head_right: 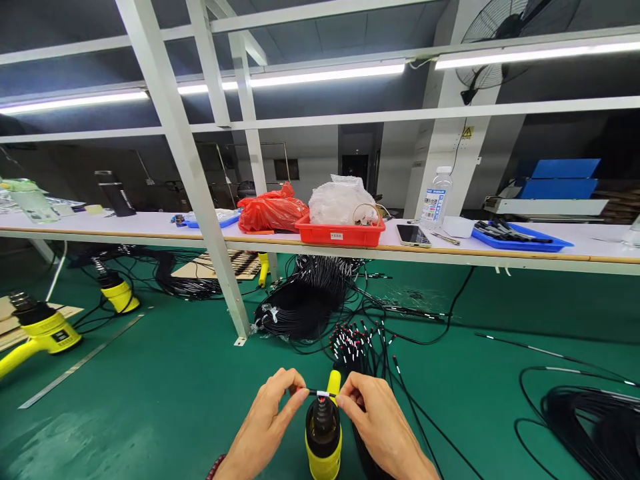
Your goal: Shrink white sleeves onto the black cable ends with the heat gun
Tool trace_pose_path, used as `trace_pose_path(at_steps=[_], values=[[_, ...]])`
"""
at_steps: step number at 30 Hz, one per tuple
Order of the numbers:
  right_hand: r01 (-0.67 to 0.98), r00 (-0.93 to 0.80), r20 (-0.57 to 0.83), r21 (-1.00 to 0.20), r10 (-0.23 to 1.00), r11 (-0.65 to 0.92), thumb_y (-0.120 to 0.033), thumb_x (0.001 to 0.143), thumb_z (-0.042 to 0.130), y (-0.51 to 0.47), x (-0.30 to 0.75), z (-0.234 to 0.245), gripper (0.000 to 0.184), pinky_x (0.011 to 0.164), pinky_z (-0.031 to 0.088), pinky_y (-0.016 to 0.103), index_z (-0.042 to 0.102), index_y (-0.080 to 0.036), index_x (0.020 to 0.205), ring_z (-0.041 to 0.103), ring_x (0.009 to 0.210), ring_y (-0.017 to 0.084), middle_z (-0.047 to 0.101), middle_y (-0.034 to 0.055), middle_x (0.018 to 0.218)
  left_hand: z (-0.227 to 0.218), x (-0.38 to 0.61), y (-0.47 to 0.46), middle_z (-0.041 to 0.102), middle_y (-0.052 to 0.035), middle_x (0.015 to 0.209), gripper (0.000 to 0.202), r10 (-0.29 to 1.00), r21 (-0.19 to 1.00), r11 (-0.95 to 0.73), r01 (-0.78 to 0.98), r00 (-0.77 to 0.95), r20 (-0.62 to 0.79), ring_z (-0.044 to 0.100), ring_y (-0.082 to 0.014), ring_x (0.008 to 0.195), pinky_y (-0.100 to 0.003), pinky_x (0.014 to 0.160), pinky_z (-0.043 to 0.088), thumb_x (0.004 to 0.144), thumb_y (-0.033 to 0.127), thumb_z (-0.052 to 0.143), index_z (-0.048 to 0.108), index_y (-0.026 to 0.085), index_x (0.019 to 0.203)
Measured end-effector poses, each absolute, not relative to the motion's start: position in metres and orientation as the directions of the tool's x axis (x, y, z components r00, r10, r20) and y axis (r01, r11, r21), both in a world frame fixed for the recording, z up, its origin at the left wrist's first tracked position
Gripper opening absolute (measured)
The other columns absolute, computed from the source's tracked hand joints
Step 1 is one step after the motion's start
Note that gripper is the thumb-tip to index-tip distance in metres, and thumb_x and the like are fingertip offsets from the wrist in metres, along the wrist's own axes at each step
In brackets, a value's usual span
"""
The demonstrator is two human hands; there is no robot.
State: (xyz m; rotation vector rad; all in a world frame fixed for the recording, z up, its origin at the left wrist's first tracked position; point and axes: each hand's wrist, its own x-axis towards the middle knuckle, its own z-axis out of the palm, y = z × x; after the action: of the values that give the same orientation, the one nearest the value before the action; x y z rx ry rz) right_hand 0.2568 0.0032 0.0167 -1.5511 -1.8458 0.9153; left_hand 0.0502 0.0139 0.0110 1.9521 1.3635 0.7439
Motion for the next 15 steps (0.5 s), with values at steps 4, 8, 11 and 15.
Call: trace_pose_path(at_steps=[4, 8, 11, 15], values=[[0.591, -0.17, 0.0, -0.8, 0.986, 0.102, -0.035, 0.092, 0.05, 0.0033, 0.2581, 0.0134, 0.026, 0.06, 0.034, 0.025, 0.058, -0.02, 0.073, 0.05, 0.067, 0.016, 0.057, -0.0019, 0.069, 0.0133, 0.0499, 0.0129, 0.056, -0.0009, 0.092, 0.017, 0.94, 0.781, -0.291, 0.553, 0.319, 0.124, 0.05, -0.0198, 0.092, -0.033, 0.087, 0.04, 0.097, 0.032, 0.041, 0.051, 0.022, 0.088], [0.654, -0.186, -0.045, -0.751, 0.981, 0.09, -0.039, 0.096, 0.045, 0.0012, 0.2606, 0.0087, 0.033, 0.063, 0.033, 0.026, 0.061, -0.02, 0.074, 0.051, 0.07, 0.018, 0.058, -0.0009, 0.069, 0.0076, 0.0487, 0.0145, 0.053, 0.0005, 0.076, 0.032, 0.958, 0.73, -0.255, 0.634, 0.27, 0.101, 0.051, -0.0205, 0.084, -0.041, 0.095, 0.034, 0.099, 0.037, 0.035, 0.048, 0.021, 0.074], [0.617, -0.202, -0.03, -0.78, 0.979, 0.103, -0.038, 0.096, 0.044, 0.0021, 0.2587, 0.0087, 0.033, 0.06, 0.033, 0.025, 0.059, -0.02, 0.074, 0.049, 0.065, 0.016, 0.055, -0.002, 0.066, 0.0075, 0.0481, 0.0152, 0.053, 0.0006, 0.075, 0.035, 0.959, 0.732, -0.246, 0.636, 0.27, 0.088, 0.051, -0.0203, 0.083, -0.04, 0.094, 0.034, 0.1, 0.038, 0.035, 0.047, 0.021, 0.072], [0.564, -0.19, 0.02, -0.816, 0.982, 0.126, -0.037, 0.095, 0.048, 0.0036, 0.2555, 0.0086, 0.027, 0.061, 0.035, 0.024, 0.053, -0.02, 0.074, 0.049, 0.066, 0.015, 0.055, -0.0029, 0.069, 0.011, 0.0471, 0.0145, 0.055, -0.0008, 0.092, 0.02, 0.944, 0.784, -0.282, 0.552, 0.304, 0.126, 0.051, -0.0194, 0.092, -0.032, 0.086, 0.039, 0.099, 0.035, 0.039, 0.051, 0.023, 0.088]])
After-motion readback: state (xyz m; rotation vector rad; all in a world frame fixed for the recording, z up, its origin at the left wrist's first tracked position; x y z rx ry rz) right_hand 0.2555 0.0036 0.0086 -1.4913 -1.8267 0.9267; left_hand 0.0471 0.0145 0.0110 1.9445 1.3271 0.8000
